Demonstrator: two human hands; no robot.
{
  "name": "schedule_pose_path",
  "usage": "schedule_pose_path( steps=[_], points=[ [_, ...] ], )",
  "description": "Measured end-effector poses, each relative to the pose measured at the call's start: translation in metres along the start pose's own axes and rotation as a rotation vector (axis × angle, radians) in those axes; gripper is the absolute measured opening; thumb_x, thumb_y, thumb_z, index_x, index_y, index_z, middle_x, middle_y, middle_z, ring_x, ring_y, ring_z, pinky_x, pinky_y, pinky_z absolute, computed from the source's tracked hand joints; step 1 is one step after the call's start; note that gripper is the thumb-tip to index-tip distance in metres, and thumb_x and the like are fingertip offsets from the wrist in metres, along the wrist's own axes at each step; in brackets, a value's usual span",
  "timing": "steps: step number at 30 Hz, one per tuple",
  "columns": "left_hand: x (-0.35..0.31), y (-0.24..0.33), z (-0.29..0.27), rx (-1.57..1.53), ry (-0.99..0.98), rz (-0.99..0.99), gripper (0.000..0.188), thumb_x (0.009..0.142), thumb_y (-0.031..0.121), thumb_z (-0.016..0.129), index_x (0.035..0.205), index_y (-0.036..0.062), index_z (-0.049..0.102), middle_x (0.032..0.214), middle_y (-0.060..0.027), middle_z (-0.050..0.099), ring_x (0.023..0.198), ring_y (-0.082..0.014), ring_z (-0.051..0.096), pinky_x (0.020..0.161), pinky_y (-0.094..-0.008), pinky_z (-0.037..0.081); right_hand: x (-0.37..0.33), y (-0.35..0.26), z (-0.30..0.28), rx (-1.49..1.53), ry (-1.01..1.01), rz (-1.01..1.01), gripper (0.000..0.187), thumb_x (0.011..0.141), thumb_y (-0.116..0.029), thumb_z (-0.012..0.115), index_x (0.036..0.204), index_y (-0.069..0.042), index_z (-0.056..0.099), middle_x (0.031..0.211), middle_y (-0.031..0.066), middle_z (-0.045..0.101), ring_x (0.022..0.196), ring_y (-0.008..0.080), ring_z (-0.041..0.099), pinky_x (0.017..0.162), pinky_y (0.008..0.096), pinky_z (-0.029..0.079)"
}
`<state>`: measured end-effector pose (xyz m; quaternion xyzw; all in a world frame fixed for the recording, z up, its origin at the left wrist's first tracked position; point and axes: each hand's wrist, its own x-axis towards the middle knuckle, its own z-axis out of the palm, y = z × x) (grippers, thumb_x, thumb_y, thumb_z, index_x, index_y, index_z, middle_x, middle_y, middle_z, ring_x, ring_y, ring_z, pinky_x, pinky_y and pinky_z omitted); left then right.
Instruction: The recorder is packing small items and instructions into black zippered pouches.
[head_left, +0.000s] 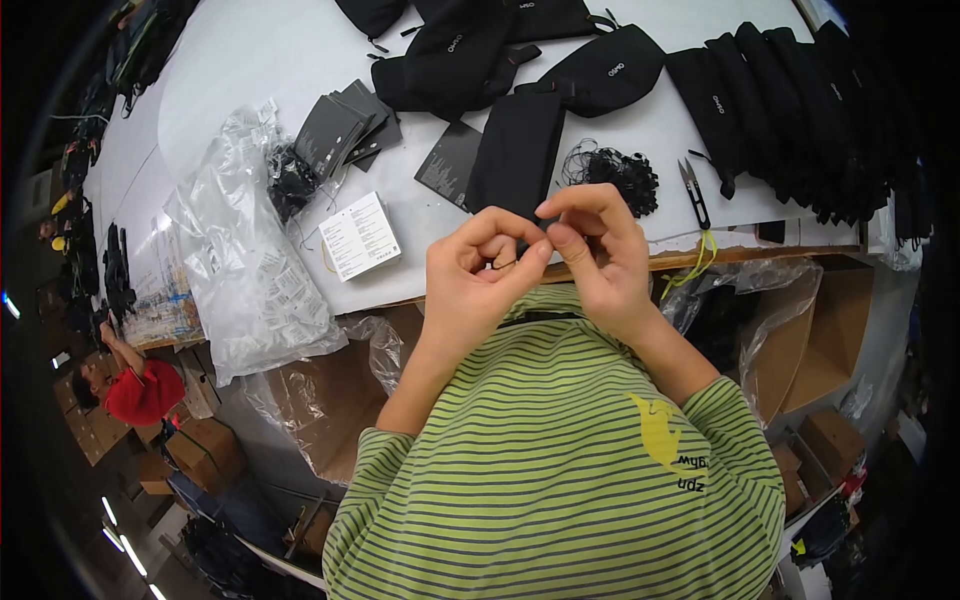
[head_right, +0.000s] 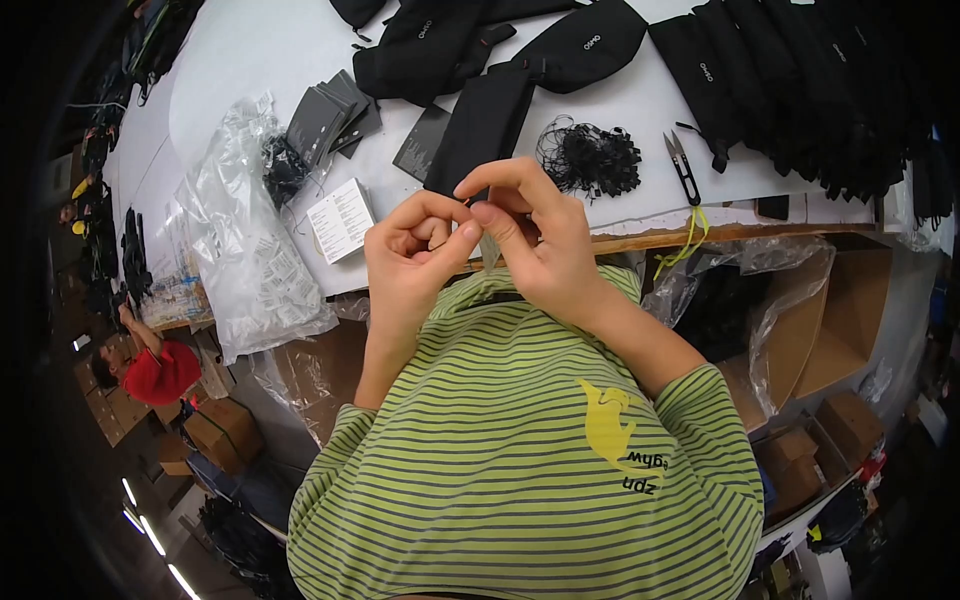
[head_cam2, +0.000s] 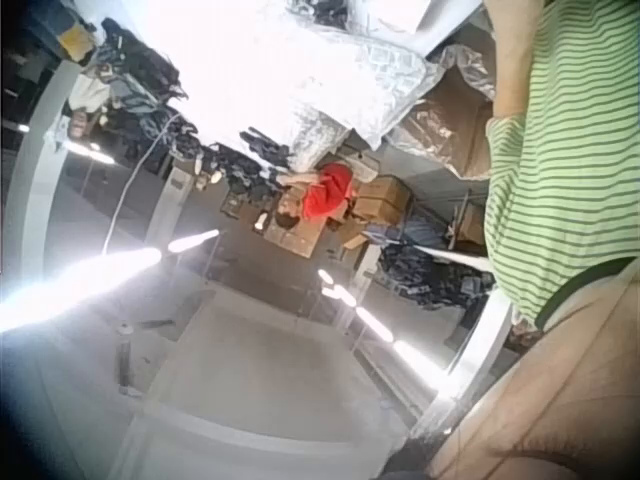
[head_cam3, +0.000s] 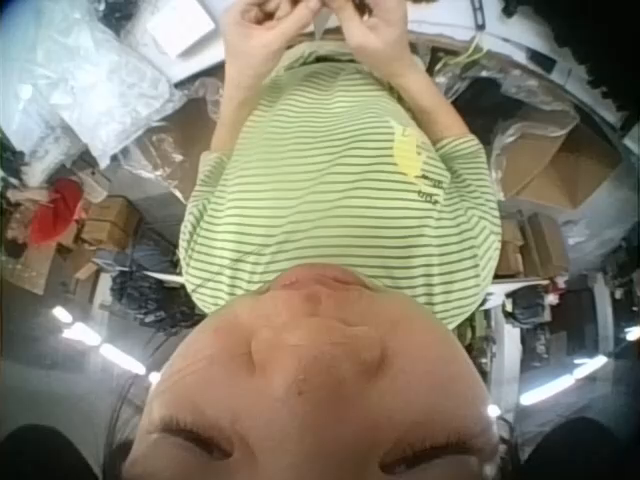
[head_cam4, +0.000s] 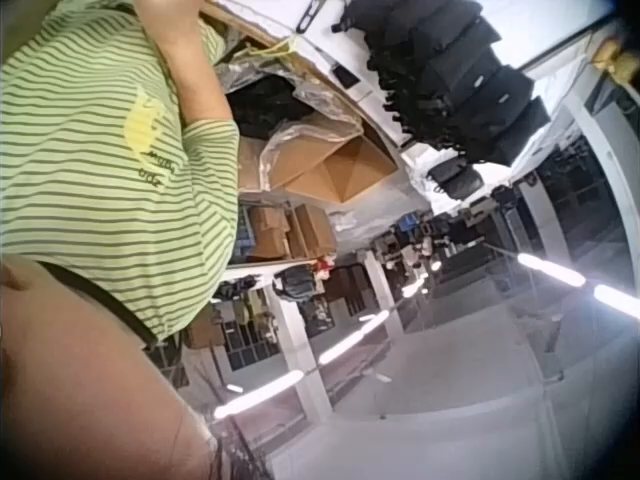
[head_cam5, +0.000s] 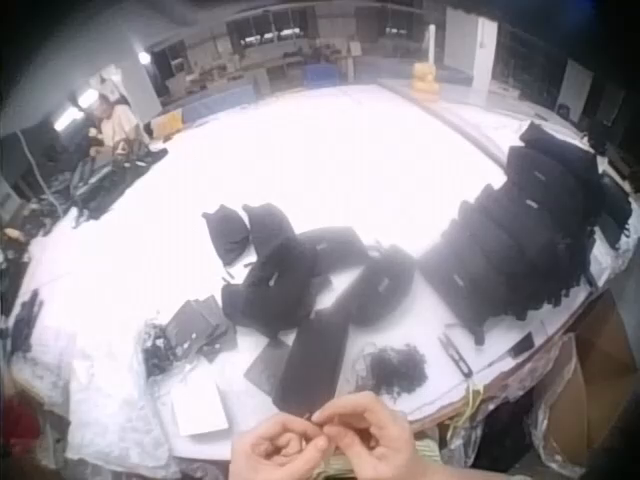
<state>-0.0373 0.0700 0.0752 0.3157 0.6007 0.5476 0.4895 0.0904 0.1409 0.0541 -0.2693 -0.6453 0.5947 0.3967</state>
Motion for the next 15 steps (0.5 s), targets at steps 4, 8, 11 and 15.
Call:
schedule_pose_path(
  steps=[4, 8, 11, 15],
  points=[
    [0.0, 0.004, -0.005, 0.095, -0.029, 0.003, 0.007, 0.08, 0.003, 0.067, 0.081, -0.0001, 0.061, 0.054, 0.0106, 0.03, 0.051, 0.0015, 0.024, 0.048, -0.0189, 0.017, 0.007, -0.001, -0.011, -0.018, -0.144, 0.095, 0.013, 0.09, -0.008, 0.058, 0.102, -0.003, 0.055, 0.059, -0.0027, 0.049, 0.054, 0.0022, 0.041, 0.047, 0.019, 0.028],
    [-0.004, 0.01, -0.01, 0.137, -0.006, 0.071, 0.007, 0.079, 0.003, 0.067, 0.081, -0.0001, 0.062, 0.052, 0.0106, 0.03, 0.049, 0.0015, 0.025, 0.048, -0.0195, 0.018, 0.026, 0.031, -0.045, 0.274, -0.011, 0.255, 0.015, 0.091, -0.015, 0.058, 0.1, -0.004, 0.056, 0.058, -0.0052, 0.046, 0.054, 0.0023, 0.041, 0.047, 0.0194, 0.027],
    [-0.004, 0.013, -0.008, 0.072, -0.122, 0.033, 0.006, 0.079, 0.002, 0.067, 0.081, 0.0001, 0.062, 0.052, 0.0104, 0.03, 0.049, 0.0015, 0.025, 0.048, -0.019, 0.019, 0.025, 0.082, -0.053, 0.038, 0.215, 0.431, 0.016, 0.092, -0.021, 0.059, 0.097, -0.005, 0.058, 0.059, -0.0068, 0.048, 0.055, 0.0022, 0.042, 0.049, 0.019, 0.029],
    [-0.005, 0.01, -0.004, 0.078, -0.272, 0.064, 0.006, 0.078, 0.002, 0.069, 0.082, 0.0015, 0.064, 0.05, 0.0096, 0.029, 0.048, 0.0009, 0.025, 0.048, -0.0183, 0.02, 0.028, 0.085, -0.034, 0.219, 0.078, 0.671, 0.024, 0.092, -0.028, 0.058, 0.082, -0.006, 0.057, 0.057, -0.0048, 0.048, 0.053, 0.0027, 0.045, 0.047, 0.0195, 0.034]
  ],
)
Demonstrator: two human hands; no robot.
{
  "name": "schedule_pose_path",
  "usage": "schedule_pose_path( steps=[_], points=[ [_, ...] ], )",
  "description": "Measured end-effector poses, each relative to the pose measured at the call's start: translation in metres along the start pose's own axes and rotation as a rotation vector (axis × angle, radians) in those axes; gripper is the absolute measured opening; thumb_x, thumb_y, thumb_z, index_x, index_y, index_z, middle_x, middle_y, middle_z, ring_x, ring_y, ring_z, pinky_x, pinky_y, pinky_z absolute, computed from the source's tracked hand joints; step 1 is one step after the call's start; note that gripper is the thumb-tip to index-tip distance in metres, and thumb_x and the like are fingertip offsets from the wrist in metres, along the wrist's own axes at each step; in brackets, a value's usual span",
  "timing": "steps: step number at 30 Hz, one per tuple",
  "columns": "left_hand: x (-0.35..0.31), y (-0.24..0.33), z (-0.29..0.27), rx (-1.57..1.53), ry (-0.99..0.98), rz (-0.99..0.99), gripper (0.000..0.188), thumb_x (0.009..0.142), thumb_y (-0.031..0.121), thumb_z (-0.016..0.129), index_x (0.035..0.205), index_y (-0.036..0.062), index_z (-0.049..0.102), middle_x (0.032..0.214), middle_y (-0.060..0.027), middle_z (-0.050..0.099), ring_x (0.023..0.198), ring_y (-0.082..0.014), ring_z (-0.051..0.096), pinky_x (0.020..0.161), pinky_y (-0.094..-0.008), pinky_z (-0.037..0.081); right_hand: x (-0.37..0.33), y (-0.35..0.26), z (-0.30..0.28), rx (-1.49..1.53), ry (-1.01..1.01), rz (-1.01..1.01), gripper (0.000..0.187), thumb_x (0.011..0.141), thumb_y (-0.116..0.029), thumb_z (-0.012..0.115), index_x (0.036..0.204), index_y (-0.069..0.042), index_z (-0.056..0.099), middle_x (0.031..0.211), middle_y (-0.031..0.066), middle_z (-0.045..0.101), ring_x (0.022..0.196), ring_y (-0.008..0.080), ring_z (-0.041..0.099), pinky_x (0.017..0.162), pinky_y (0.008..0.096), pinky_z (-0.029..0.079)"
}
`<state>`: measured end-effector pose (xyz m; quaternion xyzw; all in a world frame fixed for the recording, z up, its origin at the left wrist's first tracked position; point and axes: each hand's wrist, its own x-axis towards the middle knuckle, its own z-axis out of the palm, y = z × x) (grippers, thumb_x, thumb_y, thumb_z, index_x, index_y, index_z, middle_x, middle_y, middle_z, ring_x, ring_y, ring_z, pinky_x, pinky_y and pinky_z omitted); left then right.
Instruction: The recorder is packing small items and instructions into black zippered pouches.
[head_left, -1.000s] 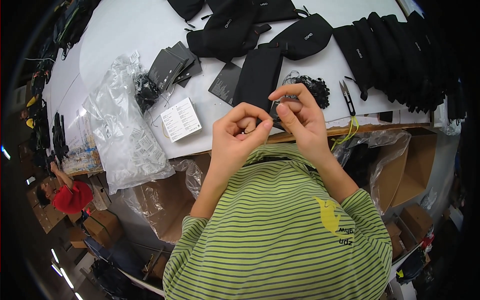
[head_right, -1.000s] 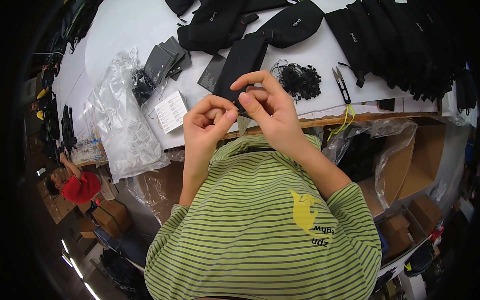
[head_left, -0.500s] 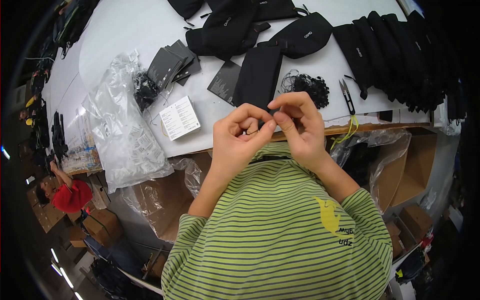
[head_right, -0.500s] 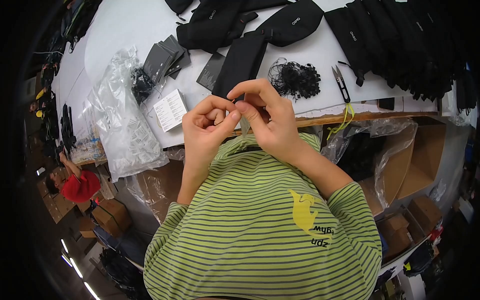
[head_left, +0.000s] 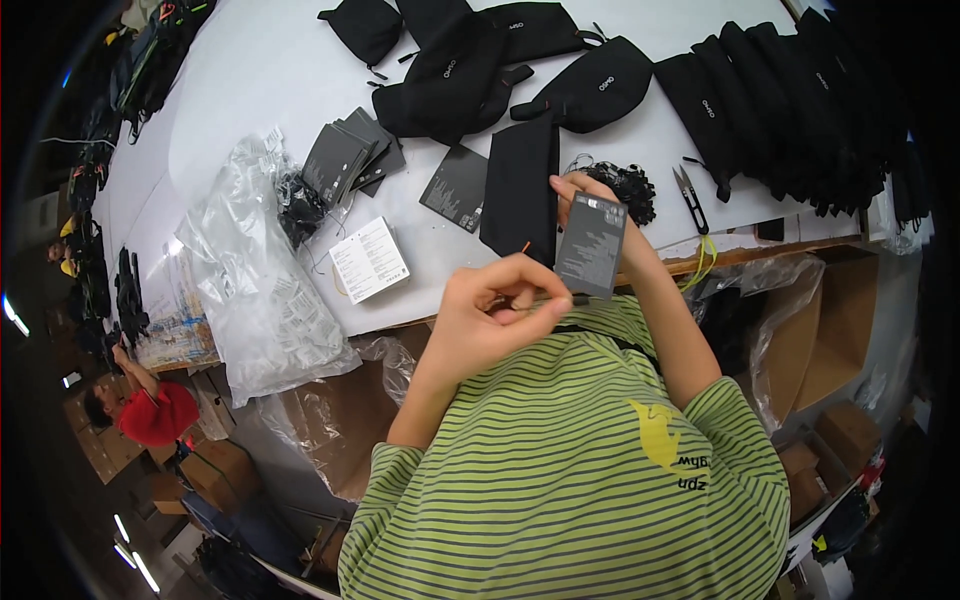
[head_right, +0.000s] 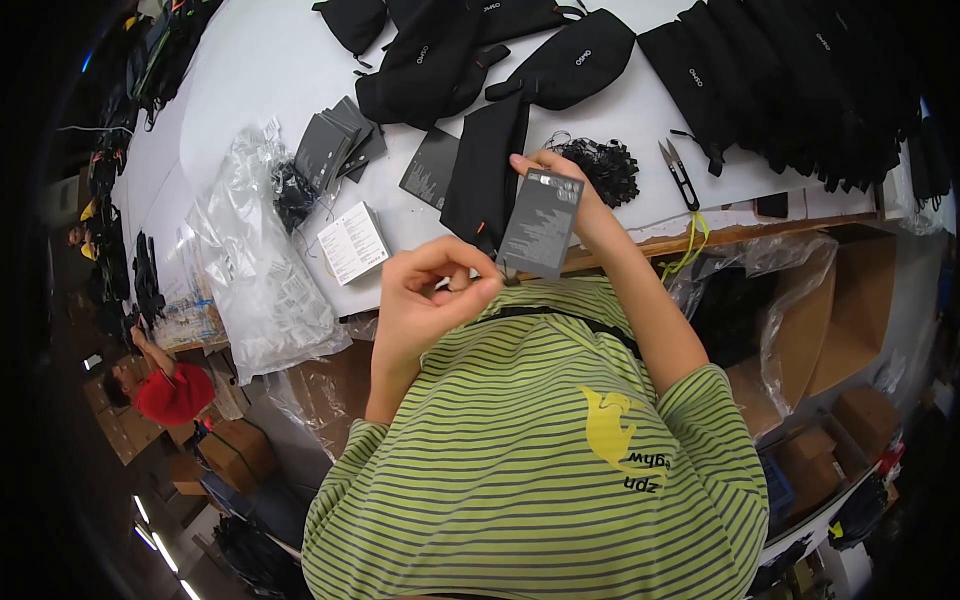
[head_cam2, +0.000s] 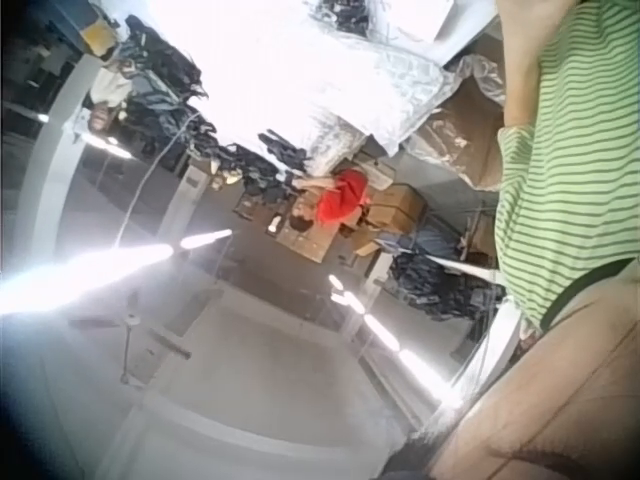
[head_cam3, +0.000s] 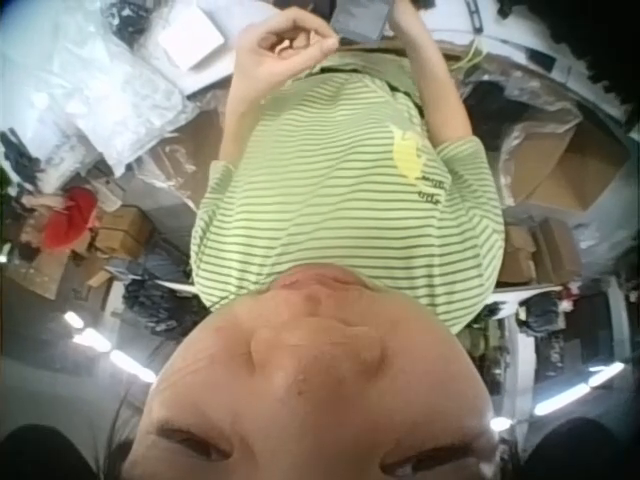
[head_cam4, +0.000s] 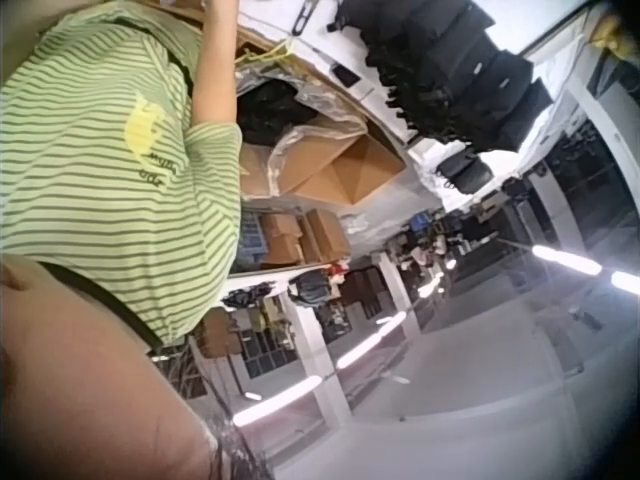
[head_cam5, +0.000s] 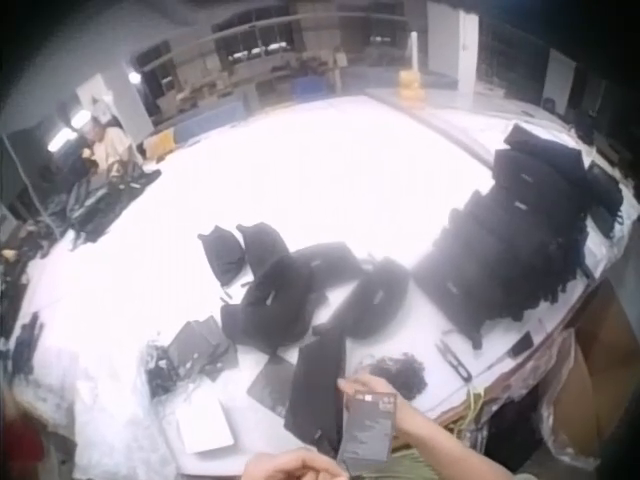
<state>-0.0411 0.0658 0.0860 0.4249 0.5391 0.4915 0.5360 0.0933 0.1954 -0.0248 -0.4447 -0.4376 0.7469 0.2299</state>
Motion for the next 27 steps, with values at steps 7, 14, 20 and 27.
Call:
schedule_pose_path(
  steps=[7, 14, 20, 27],
  points=[
    [0.024, -0.015, -0.019, 0.517, 0.083, 0.374, 0.02, 0.077, -0.004, 0.062, 0.096, 0.0025, 0.063, 0.105, -0.0069, 0.062, 0.085, -0.0162, 0.054, 0.07, -0.0259, 0.042, -0.022, -0.049, 0.005, -0.63, -0.322, -0.275, 0.027, 0.087, -0.02, 0.059, 0.074, 0.002, 0.05, 0.054, 0.0047, 0.046, 0.05, 0.0098, 0.038, 0.048, 0.0277, 0.034],
    [0.026, -0.018, -0.033, 1.215, 0.054, 0.595, 0.028, 0.069, 0.005, 0.068, 0.095, 0.0123, 0.064, 0.108, 0.0026, 0.061, 0.101, -0.0209, 0.051, 0.085, -0.0334, 0.035, -0.046, -0.089, 0.0, -0.708, -0.509, -0.39, 0.027, 0.086, -0.015, 0.059, 0.069, -0.001, 0.043, 0.054, 0.0014, 0.034, 0.05, 0.0098, 0.03, 0.046, 0.0265, 0.026],
    [0.022, -0.019, -0.037, 1.229, -0.061, 0.722, 0.025, 0.066, 0.012, 0.07, 0.091, 0.0153, 0.066, 0.097, 0.0058, 0.063, 0.097, -0.0179, 0.054, 0.083, -0.0322, 0.035, -0.048, -0.09, -0.001, -0.674, -0.627, -0.401, 0.029, 0.083, -0.014, 0.059, 0.065, -0.001, 0.041, 0.053, 0.0016, 0.032, 0.048, 0.0097, 0.03, 0.046, 0.0264, 0.025],
    [0.016, -0.015, -0.035, 1.063, -0.151, 0.753, 0.028, 0.06, 0.012, 0.072, 0.087, 0.0134, 0.066, 0.09, 0.0053, 0.062, 0.089, -0.0184, 0.056, 0.081, -0.0323, 0.036, -0.05, -0.089, 0.0, -0.568, -0.706, -0.391, 0.027, 0.082, -0.014, 0.058, 0.065, 0.0, 0.041, 0.053, 0.0029, 0.035, 0.048, 0.0104, 0.031, 0.046, 0.0265, 0.026]
  ],
)
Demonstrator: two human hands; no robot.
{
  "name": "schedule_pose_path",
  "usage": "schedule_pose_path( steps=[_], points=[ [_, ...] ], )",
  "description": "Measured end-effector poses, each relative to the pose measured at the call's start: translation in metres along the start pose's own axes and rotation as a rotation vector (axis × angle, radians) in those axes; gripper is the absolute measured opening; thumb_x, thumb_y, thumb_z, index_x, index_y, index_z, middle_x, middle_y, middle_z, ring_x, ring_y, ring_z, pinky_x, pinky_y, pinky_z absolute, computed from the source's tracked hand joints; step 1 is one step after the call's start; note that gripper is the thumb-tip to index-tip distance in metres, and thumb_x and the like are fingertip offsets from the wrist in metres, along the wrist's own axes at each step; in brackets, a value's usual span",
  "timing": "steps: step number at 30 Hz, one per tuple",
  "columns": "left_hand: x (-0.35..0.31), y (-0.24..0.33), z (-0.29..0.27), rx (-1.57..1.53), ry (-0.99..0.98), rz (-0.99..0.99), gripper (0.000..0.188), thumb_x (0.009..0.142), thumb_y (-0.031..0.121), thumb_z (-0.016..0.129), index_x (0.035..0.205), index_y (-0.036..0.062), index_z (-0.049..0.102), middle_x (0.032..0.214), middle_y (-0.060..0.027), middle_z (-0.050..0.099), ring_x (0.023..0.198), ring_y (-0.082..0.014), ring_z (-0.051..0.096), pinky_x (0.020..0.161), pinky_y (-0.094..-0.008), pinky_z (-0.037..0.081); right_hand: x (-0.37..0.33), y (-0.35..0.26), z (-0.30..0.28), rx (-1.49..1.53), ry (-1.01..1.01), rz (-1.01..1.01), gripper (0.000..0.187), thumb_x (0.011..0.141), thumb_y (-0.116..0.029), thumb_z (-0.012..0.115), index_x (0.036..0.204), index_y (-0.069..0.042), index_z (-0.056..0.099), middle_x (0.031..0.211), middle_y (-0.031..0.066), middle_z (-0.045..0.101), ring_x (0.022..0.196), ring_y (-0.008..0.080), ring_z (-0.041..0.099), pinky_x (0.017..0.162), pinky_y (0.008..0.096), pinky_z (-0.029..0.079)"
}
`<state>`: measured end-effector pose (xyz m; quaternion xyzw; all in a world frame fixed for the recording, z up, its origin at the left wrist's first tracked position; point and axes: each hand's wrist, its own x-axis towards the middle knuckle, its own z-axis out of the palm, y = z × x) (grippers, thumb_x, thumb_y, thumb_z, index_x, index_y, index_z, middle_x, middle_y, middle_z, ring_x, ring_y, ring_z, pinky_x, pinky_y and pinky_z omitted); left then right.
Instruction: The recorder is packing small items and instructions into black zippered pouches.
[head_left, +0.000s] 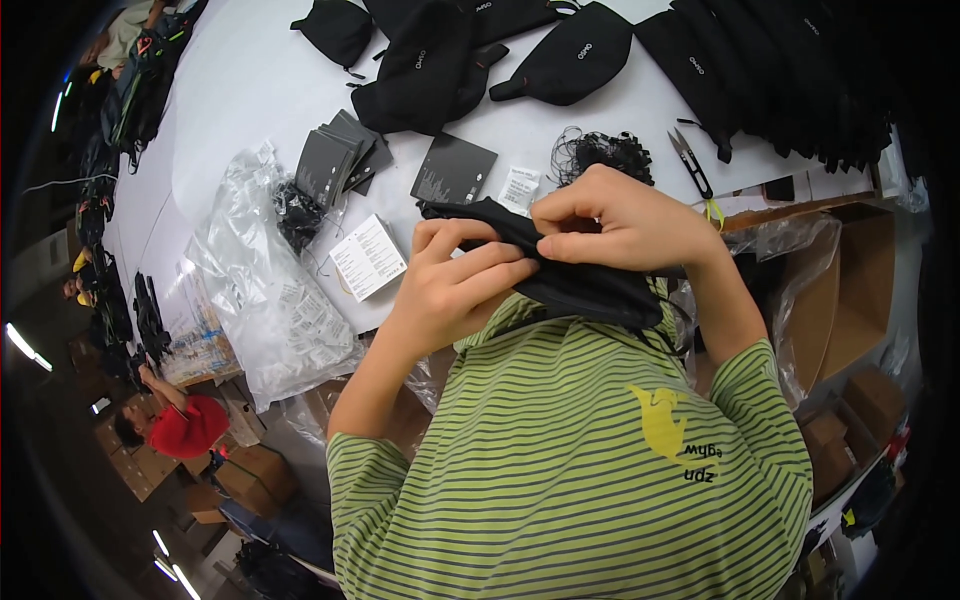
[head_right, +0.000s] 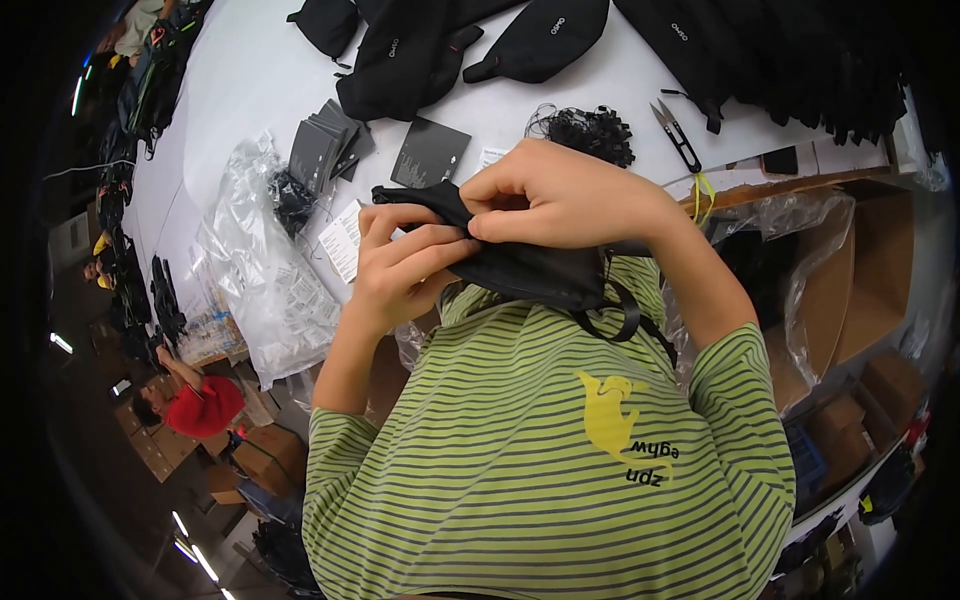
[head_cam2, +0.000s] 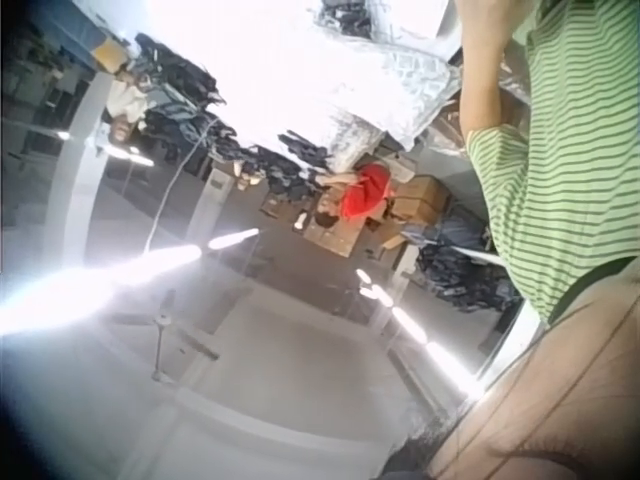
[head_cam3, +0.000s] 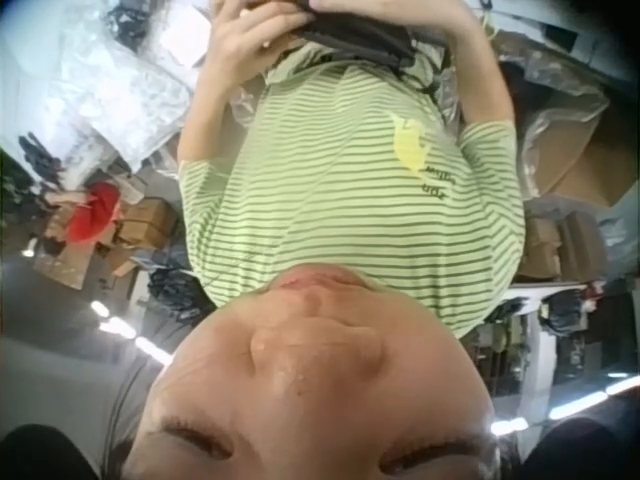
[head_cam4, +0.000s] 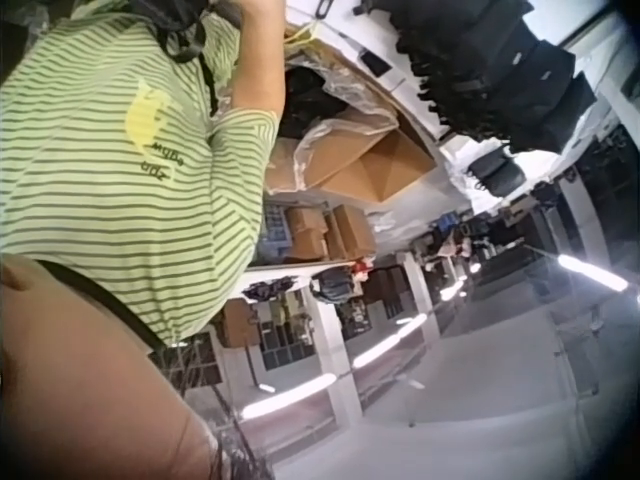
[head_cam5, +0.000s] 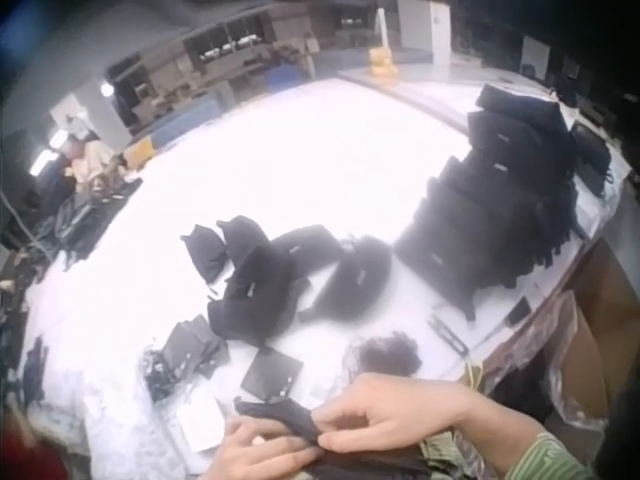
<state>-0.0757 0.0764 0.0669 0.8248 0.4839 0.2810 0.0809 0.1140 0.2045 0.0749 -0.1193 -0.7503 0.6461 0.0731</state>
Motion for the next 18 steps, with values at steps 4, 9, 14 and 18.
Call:
schedule_pose_path(
  steps=[4, 9, 14, 18],
  points=[
    [0.0, 0.003, 0.002, -0.044, -0.013, -0.078, 0.03, 0.058, 0.012, 0.073, 0.087, 0.0123, 0.065, 0.088, 0.0043, 0.063, 0.087, -0.018, 0.056, 0.079, -0.0316, 0.035, 0.0, 0.001, 0.004, -0.014, 0.005, 0.031, 0.026, 0.082, -0.013, 0.058, 0.065, 0.0, 0.042, 0.053, 0.003, 0.036, 0.048, 0.0106, 0.032, 0.046, 0.0265, 0.027],
    [-0.005, 0.002, 0.004, -0.023, 0.022, -0.073, 0.028, 0.057, 0.011, 0.073, 0.084, 0.0114, 0.065, 0.087, 0.0038, 0.063, 0.086, -0.0167, 0.056, 0.077, -0.0309, 0.034, 0.0, -0.002, 0.008, -0.025, 0.029, 0.023, 0.025, 0.082, -0.013, 0.058, 0.066, 0.0, 0.043, 0.053, 0.004, 0.036, 0.048, 0.011, 0.032, 0.045, 0.0263, 0.028],
    [-0.007, 0.004, 0.003, 0.014, 0.111, -0.062, 0.026, 0.055, 0.009, 0.072, 0.08, 0.0091, 0.065, 0.081, 0.0023, 0.064, 0.078, -0.0173, 0.057, 0.074, -0.0307, 0.036, 0.003, -0.003, 0.012, -0.011, 0.033, 0.017, 0.025, 0.083, -0.016, 0.057, 0.067, 0.0, 0.046, 0.052, 0.0043, 0.04, 0.048, 0.0115, 0.034, 0.047, 0.0278, 0.03],
    [-0.01, 0.005, 0.001, 0.016, 0.17, -0.088, 0.034, 0.049, 0.003, 0.07, 0.082, 0.0071, 0.067, 0.078, -0.002, 0.064, 0.074, -0.0204, 0.057, 0.072, -0.0315, 0.035, 0.002, 0.007, 0.016, 0.03, 0.1, 0.046, 0.023, 0.086, -0.021, 0.06, 0.08, 0.0, 0.054, 0.065, 0.0061, 0.049, 0.06, 0.0121, 0.046, 0.057, 0.0256, 0.039]
  ],
)
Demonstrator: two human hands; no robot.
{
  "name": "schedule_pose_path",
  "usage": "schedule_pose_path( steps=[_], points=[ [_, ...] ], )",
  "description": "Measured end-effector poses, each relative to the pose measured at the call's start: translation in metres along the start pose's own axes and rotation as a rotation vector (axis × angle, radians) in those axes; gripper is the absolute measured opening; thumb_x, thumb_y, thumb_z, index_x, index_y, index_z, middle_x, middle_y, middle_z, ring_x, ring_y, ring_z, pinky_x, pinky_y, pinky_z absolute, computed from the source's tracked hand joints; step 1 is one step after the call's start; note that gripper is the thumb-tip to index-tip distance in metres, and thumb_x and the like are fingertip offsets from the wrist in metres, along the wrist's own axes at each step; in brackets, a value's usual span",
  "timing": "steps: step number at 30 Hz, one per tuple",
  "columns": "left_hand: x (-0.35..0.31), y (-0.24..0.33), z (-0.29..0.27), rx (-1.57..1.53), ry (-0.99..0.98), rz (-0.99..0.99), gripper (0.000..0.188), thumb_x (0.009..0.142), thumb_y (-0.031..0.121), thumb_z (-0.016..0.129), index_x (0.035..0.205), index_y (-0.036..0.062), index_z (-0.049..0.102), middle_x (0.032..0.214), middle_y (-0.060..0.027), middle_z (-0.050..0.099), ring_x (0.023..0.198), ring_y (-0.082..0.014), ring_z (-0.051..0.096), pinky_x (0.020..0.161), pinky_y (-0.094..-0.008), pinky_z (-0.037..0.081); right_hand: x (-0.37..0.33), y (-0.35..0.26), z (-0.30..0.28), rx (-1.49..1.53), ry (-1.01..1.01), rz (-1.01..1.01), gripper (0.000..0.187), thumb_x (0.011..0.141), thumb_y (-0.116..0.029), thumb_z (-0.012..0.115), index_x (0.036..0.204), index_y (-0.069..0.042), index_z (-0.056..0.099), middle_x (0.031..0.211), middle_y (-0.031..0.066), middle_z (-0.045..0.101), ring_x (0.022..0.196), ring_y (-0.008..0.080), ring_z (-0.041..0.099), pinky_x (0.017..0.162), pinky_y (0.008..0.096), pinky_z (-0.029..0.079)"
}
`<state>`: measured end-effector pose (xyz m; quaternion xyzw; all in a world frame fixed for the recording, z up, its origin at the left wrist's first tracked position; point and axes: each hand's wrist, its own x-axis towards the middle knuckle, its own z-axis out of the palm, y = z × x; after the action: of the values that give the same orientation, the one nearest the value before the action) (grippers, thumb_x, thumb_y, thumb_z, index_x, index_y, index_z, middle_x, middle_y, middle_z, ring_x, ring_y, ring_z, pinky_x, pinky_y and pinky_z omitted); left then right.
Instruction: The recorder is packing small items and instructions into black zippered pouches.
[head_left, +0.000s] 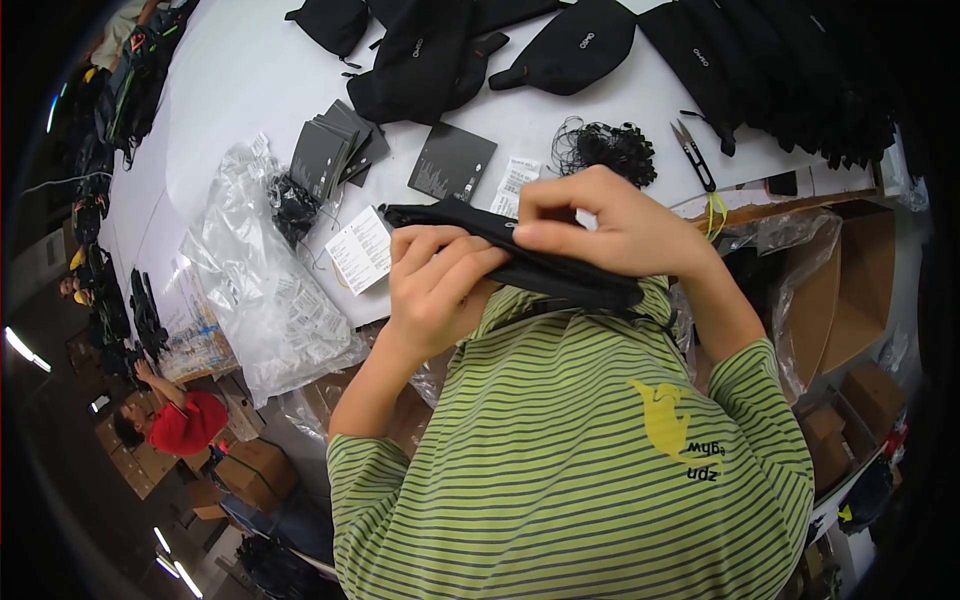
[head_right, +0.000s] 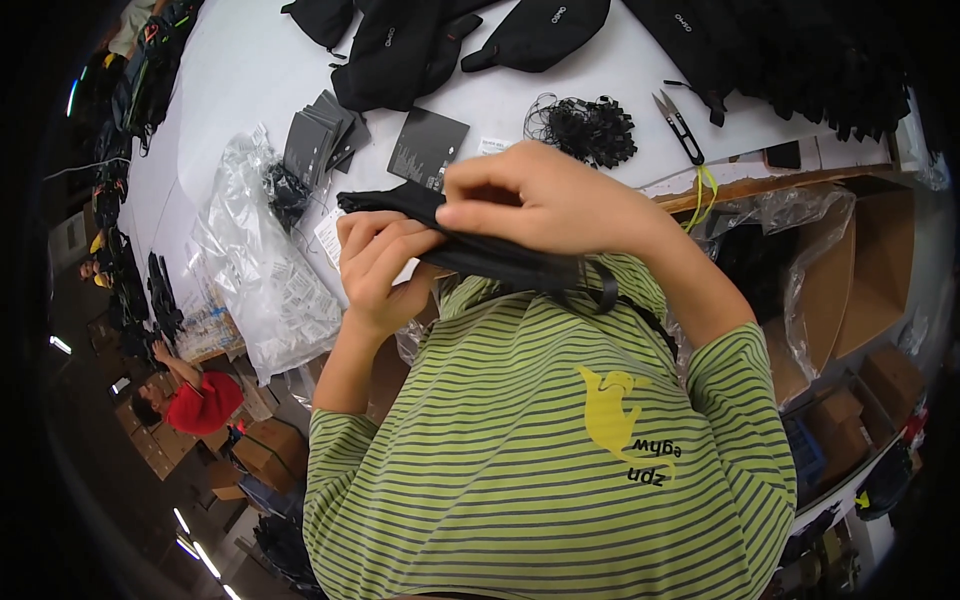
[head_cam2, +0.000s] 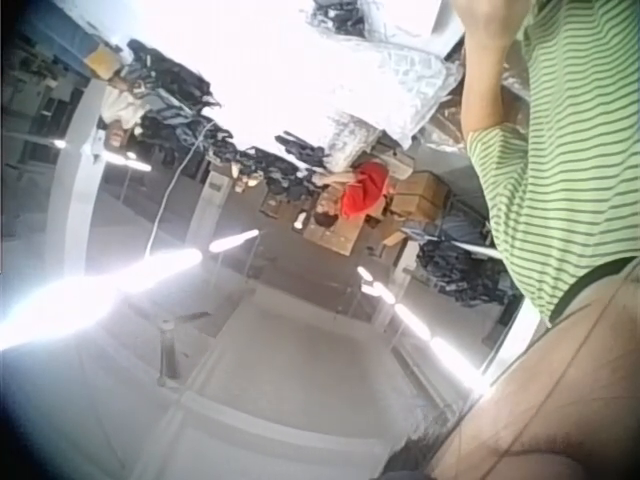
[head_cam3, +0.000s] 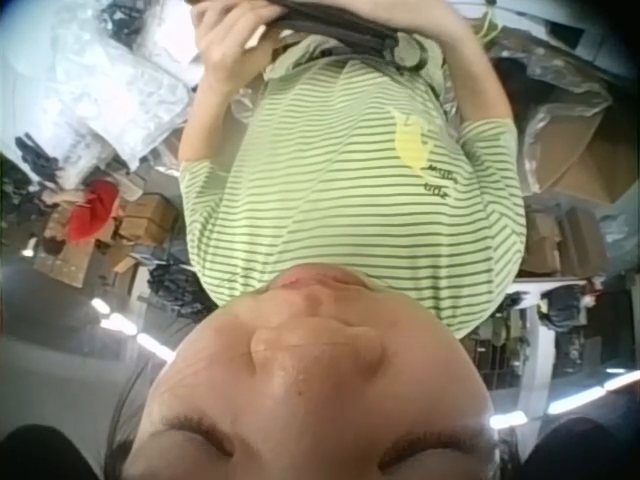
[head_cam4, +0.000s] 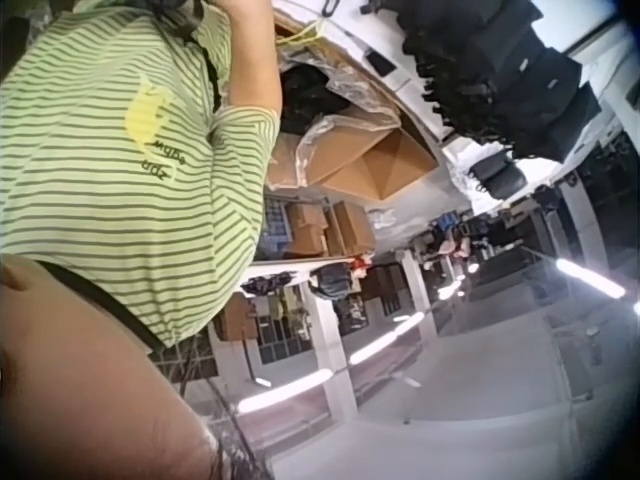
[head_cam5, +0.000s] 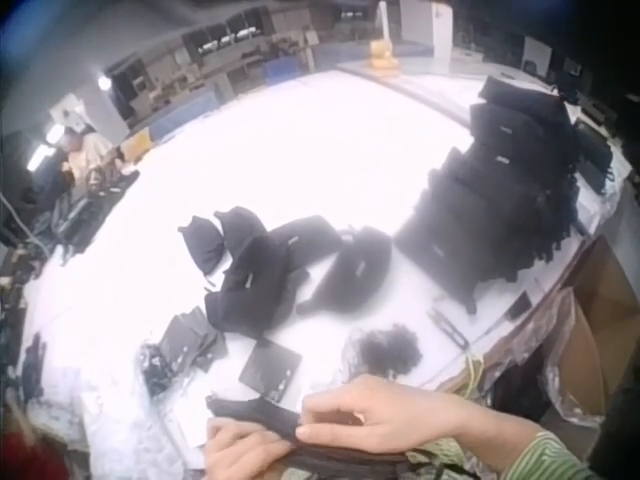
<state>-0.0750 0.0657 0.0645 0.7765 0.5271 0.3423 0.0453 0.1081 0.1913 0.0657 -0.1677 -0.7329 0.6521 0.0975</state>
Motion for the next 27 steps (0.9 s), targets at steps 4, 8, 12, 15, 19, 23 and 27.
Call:
schedule_pose_path(
  steps=[4, 8, 12, 15, 19, 23, 27],
  points=[
    [-0.006, -0.006, -0.007, -0.007, 0.058, -0.149, 0.025, 0.057, 0.0, 0.072, 0.081, 0.0059, 0.064, 0.077, -0.0029, 0.064, 0.071, -0.021, 0.058, 0.068, -0.0316, 0.041, -0.013, 0.03, -0.014, 0.31, 0.076, -0.03, 0.034, 0.094, -0.032, 0.053, 0.114, -0.005, 0.053, 0.096, 0.0045, 0.058, 0.088, 0.0152, 0.056, 0.081, 0.0277, 0.045],
    [-0.019, -0.006, -0.004, -0.17, 0.079, -0.415, 0.018, 0.068, 0.0, 0.074, 0.082, 0.0022, 0.063, 0.077, -0.0083, 0.065, 0.068, -0.0235, 0.06, 0.062, -0.0303, 0.046, -0.045, 0.045, -0.007, 0.288, -0.057, 0.242, 0.077, 0.075, -0.047, 0.071, 0.129, 0.0, 0.044, 0.097, 0.0034, 0.053, 0.091, 0.0135, 0.05, 0.088, 0.0276, 0.039],
    [-0.033, 0.005, 0.0, -0.174, 0.007, -0.654, 0.017, 0.074, 0.008, 0.074, 0.084, 0.0002, 0.062, 0.077, -0.0102, 0.065, 0.066, -0.0236, 0.063, 0.062, -0.0288, 0.048, -0.056, 0.049, -0.008, 0.262, -0.07, 0.3, 0.094, 0.062, -0.049, 0.08, 0.132, -0.003, 0.04, 0.082, -0.0016, 0.037, 0.075, 0.01, 0.04, 0.079, 0.0257, 0.039],
    [-0.051, 0.007, 0.006, -0.13, -0.018, -0.729, 0.017, 0.078, 0.012, 0.072, 0.086, 0.0005, 0.062, 0.078, -0.0107, 0.066, 0.067, -0.0247, 0.064, 0.062, -0.0293, 0.048, -0.067, 0.04, -0.028, 0.409, -0.082, 0.212, 0.085, 0.067, -0.035, 0.08, 0.137, -0.014, 0.035, 0.08, -0.001, 0.038, 0.076, 0.0108, 0.042, 0.076, 0.0274, 0.042],
    [-0.061, 0.012, 0.006, -0.117, -0.059, -0.808, 0.02, 0.078, 0.014, 0.072, 0.087, 0.0006, 0.06, 0.077, -0.0114, 0.065, 0.065, -0.0239, 0.062, 0.061, -0.029, 0.047, -0.072, 0.027, -0.041, -0.143, 0.025, 0.413, 0.062, 0.075, -0.01, 0.066, 0.13, -0.014, 0.037, 0.081, 0.0023, 0.042, 0.076, 0.0129, 0.047, 0.074, 0.0276, 0.044],
    [-0.068, 0.008, -0.012, -0.579, -0.379, -0.961, 0.028, 0.075, 0.017, 0.076, 0.084, -0.0007, 0.055, 0.07, -0.0077, 0.058, 0.063, -0.0123, 0.05, 0.062, -0.024, 0.042, -0.086, 0.033, -0.071, -0.152, 0.201, 0.466, 0.029, 0.078, -0.004, 0.065, 0.105, -0.004, 0.055, 0.079, 0.0044, 0.059, 0.076, 0.0111, 0.054, 0.072, 0.026, 0.044],
    [-0.066, 0.011, -0.024, -0.878, -0.504, -0.972, 0.027, 0.077, 0.015, 0.075, 0.081, 0.0, 0.054, 0.065, -0.0027, 0.051, 0.065, -0.0071, 0.044, 0.061, -0.0222, 0.038, -0.078, 0.032, -0.086, -0.031, 0.379, 0.469, 0.016, 0.074, -0.01, 0.074, 0.075, 0.002, 0.064, 0.067, 0.004, 0.064, 0.06, 0.0086, 0.059, 0.059, 0.0222, 0.047]
  ],
)
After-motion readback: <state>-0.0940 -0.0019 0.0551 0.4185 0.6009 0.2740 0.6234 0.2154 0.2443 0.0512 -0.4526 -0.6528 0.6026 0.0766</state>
